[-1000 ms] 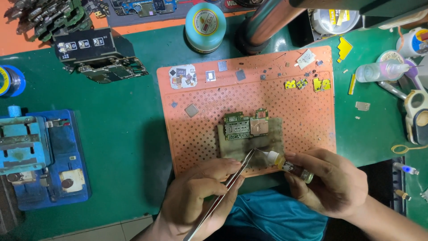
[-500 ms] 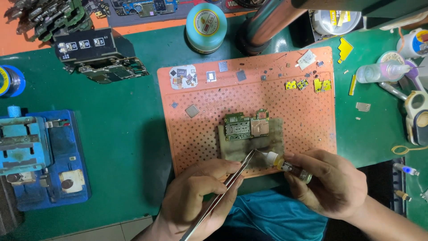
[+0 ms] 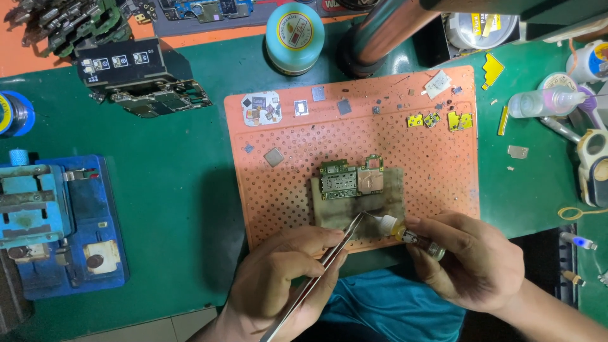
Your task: Repairing a mobile phone motherboard using a heat gun, tweezers, and a soldering iron to manipulate small components.
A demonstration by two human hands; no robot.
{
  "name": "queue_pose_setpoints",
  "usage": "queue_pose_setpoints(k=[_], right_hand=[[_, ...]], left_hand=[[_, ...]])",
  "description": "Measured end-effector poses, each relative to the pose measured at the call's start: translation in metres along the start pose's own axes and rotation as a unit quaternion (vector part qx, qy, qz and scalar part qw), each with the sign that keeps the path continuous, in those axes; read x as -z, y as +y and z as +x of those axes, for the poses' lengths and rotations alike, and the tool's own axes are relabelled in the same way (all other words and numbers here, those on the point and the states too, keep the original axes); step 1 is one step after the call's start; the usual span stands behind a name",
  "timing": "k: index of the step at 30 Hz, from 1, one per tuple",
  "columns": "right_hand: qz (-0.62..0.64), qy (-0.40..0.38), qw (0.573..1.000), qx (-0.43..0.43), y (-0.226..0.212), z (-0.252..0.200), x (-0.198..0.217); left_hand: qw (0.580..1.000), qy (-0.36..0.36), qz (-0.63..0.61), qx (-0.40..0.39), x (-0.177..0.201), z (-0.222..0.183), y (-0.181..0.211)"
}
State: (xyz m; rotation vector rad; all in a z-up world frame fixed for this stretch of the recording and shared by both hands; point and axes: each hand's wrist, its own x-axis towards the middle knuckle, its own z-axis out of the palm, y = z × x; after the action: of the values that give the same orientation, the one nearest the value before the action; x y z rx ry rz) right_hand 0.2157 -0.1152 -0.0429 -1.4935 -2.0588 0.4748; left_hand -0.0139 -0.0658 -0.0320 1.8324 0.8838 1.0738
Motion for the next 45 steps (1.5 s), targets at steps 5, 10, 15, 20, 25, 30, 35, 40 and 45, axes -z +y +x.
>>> queue_pose_setpoints(k=[5, 10, 15, 20, 25, 30, 35, 40, 45], right_hand=[[0.006, -0.009, 1.000, 0.007, 0.001, 0.000, 0.000], [0.015, 0.002, 1.000, 0.009, -0.002, 0.004, 0.001], [0.057, -0.001, 0.998, -0.037, 0.001, -0.005, 0.003], [0.177, 0.152, 0.968, -0.093, 0.001, -0.007, 0.019], [0.087, 0.169, 0.979, -0.068, 0.003, 0.011, 0.059], [-0.019, 0.152, 0.977, -0.146, 0.009, 0.018, 0.082], [-0.237, 0.142, 0.947, -0.162, 0.047, 0.014, 0.079], [-0.223, 0.146, 0.937, -0.225, 0.050, 0.018, 0.078], [-0.236, 0.137, 0.926, -0.259, 0.042, 0.019, 0.083]], left_hand=[[1.000, 0.011, 0.001, -0.020, 0.000, 0.002, 0.000], [1.000, 0.010, 0.006, -0.018, 0.000, 0.003, 0.001], [1.000, 0.007, -0.003, -0.008, 0.000, -0.001, -0.002], [1.000, 0.014, -0.011, -0.018, 0.001, 0.001, 0.004], [0.998, 0.035, 0.045, -0.030, 0.000, -0.001, 0.012], [0.994, 0.071, 0.041, 0.066, -0.007, -0.012, 0.022], [0.990, 0.069, 0.044, 0.115, -0.007, -0.013, 0.031], [0.990, 0.062, 0.032, 0.126, -0.007, -0.015, 0.037], [0.987, 0.065, 0.026, 0.146, -0.007, -0.015, 0.043]])
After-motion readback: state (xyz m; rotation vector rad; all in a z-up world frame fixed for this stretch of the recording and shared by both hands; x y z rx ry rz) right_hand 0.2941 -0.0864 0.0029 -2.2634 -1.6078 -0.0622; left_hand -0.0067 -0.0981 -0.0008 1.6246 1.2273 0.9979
